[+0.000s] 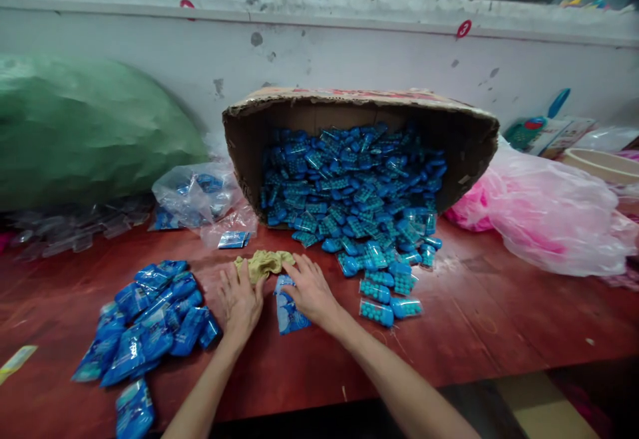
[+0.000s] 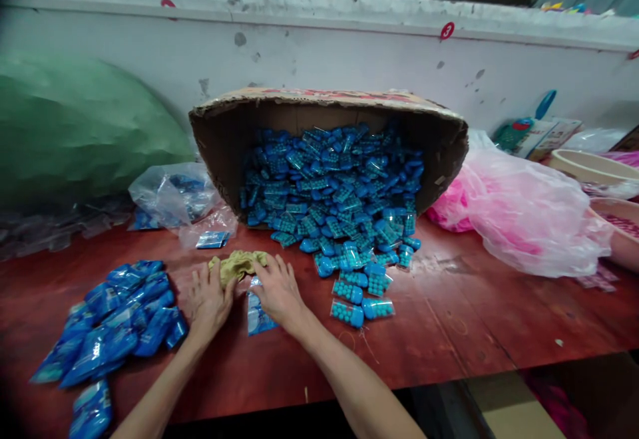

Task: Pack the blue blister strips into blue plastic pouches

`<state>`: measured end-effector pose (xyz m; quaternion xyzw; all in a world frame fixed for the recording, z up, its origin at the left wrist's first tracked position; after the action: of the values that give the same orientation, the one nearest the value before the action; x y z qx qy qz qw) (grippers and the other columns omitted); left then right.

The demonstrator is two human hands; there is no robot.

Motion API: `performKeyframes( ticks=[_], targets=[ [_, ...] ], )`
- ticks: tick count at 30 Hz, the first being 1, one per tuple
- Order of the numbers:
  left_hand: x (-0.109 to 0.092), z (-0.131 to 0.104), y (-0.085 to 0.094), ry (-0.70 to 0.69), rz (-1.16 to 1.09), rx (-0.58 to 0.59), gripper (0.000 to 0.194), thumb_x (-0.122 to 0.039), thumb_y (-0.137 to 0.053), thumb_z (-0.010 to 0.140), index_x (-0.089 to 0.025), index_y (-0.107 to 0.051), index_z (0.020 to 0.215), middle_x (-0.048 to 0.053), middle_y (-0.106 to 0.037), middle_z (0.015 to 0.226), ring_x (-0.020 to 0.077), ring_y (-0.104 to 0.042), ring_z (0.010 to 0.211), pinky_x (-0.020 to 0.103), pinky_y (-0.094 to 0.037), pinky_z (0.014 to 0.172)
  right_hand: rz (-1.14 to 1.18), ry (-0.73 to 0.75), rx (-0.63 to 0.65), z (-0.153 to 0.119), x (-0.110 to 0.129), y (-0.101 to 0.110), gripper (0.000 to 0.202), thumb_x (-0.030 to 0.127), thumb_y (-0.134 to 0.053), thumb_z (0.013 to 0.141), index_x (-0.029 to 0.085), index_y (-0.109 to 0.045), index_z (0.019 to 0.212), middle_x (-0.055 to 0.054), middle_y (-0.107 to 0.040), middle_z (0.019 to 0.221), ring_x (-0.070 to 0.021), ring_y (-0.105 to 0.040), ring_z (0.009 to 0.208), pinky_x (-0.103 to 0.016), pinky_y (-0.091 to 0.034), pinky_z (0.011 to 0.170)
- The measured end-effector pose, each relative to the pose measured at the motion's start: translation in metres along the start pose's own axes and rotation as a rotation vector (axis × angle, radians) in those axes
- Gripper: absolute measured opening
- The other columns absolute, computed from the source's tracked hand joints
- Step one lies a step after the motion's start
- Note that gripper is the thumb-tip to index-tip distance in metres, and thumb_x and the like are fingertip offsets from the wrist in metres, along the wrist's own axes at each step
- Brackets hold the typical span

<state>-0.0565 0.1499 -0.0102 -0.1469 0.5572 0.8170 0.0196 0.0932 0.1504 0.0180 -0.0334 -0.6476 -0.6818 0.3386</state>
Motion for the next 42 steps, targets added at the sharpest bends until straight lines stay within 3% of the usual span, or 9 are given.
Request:
performKeyframes(
  ticks=[3,7,12,18,22,25,31,38,42],
  targets=[
    [0.0,0.025,-0.01,-0.044,0.008,0.035,0.056,-0.039,-0.036,0.081,-0.006,-0.041,0.125,0.025,-0.039,0.13,0.0381,-0.033,0.12,0.055,-0.03,0.091,-0.023,0.051,0.068,0.047,-0.001,-0.016,0.058,0.037,-0.053,0.08,0.017,-0.033,0.131,-0.016,-0.031,0.137,-0.0333,-0.023,0.126,-0.051,-0.025,0.096],
    [-0.006,0.043,-0.021,-0.17,-0.02,0.043,0.037,-0.023,-0.035,0.081,-0.011,-0.055,0.109,0.017,-0.057,0.109,0.0277,-0.049,0.104,0.042,-0.035,0.087,-0.009,0.082,0.093,0.079,0.0,-0.042,0.029,0.018,-0.043,0.086,0.018,-0.052,0.113,-0.01,-0.055,0.115,-0.0221,-0.043,0.111,-0.037,-0.032,0.09],
    [-0.01,0.06,-0.004,-0.119,-0.047,-0.01,0.034,-0.024,-0.029,0.085,-0.012,-0.058,0.098,0.011,-0.063,0.085,0.0199,-0.056,0.075,0.029,-0.039,0.065,0.018,0.073,0.044,0.096,0.004,-0.026,0.024,0.019,-0.036,0.09,0.015,-0.06,0.091,-0.005,-0.063,0.087,-0.0142,-0.055,0.083,-0.022,-0.036,0.07],
    [-0.039,0.013,0.041,-0.167,-0.147,-0.067,0.032,-0.033,-0.033,0.085,-0.017,-0.059,0.076,0.006,-0.06,0.068,0.0171,-0.053,0.063,0.027,-0.037,0.058,0.004,0.055,-0.054,0.033,0.004,0.021,0.036,0.039,-0.03,0.092,0.016,-0.058,0.085,-0.005,-0.059,0.081,-0.015,-0.052,0.076,-0.023,-0.034,0.066],
    [-0.058,-0.056,0.029,-0.424,-0.214,0.005,0.021,-0.019,-0.042,0.079,-0.016,-0.058,0.092,0.011,-0.059,0.099,0.0225,-0.051,0.091,0.035,-0.042,0.077,-0.075,0.138,-0.006,-0.037,0.001,0.002,0.023,0.027,-0.036,0.09,0.02,-0.057,0.086,-0.005,-0.056,0.086,-0.0168,-0.048,0.079,-0.025,-0.036,0.069],
    [-0.054,-0.077,0.014,-0.456,-0.207,0.077,0.023,-0.011,-0.04,0.076,-0.019,-0.059,0.086,0.01,-0.059,0.097,0.0234,-0.05,0.09,0.038,-0.044,0.075,-0.128,0.085,0.05,-0.058,-0.006,-0.014,0.015,0.023,-0.045,0.086,0.021,-0.058,0.08,-0.005,-0.056,0.086,-0.0179,-0.047,0.078,-0.027,-0.037,0.069],
    [-0.052,-0.044,0.033,-0.425,-0.33,-0.014,0.03,-0.01,-0.035,0.079,-0.017,-0.057,0.098,0.01,-0.06,0.093,0.0219,-0.052,0.09,0.038,-0.044,0.08,0.056,0.134,0.009,-0.034,0.005,0.013,0.022,0.014,-0.044,0.085,0.024,-0.055,0.102,-0.003,-0.056,0.093,-0.0167,-0.047,0.086,-0.025,-0.038,0.076],
    [-0.049,-0.026,-0.037,-0.436,-0.26,0.189,0.037,-0.016,-0.037,0.077,-0.013,-0.055,0.11,0.015,-0.051,0.123,0.0283,-0.032,0.124,0.051,-0.033,0.095,-0.008,0.117,0.015,-0.016,-0.012,-0.013,0.038,0.008,-0.038,0.085,0.021,-0.047,0.119,-0.01,-0.053,0.119,-0.0219,-0.046,0.098,-0.035,-0.038,0.08],
    [-0.045,-0.013,-0.02,-0.466,-0.393,0.1,0.038,-0.013,-0.028,0.081,-0.015,-0.059,0.103,0.011,-0.06,0.112,0.0204,-0.048,0.112,0.042,-0.038,0.095,0.059,0.171,0.006,-0.003,-0.012,-0.005,0.033,0.011,-0.038,0.087,0.025,-0.054,0.113,-0.002,-0.061,0.108,-0.016,-0.052,0.094,-0.027,-0.04,0.081]
  ],
)
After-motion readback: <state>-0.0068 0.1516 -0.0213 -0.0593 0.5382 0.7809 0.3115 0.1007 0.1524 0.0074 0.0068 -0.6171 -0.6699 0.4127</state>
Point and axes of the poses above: each hand's wrist, its own z-axis towards the middle knuckle, its own y-axis out of the back of the hand, x = y × z, the point moved 7 cm from there along z, towards the middle knuckle
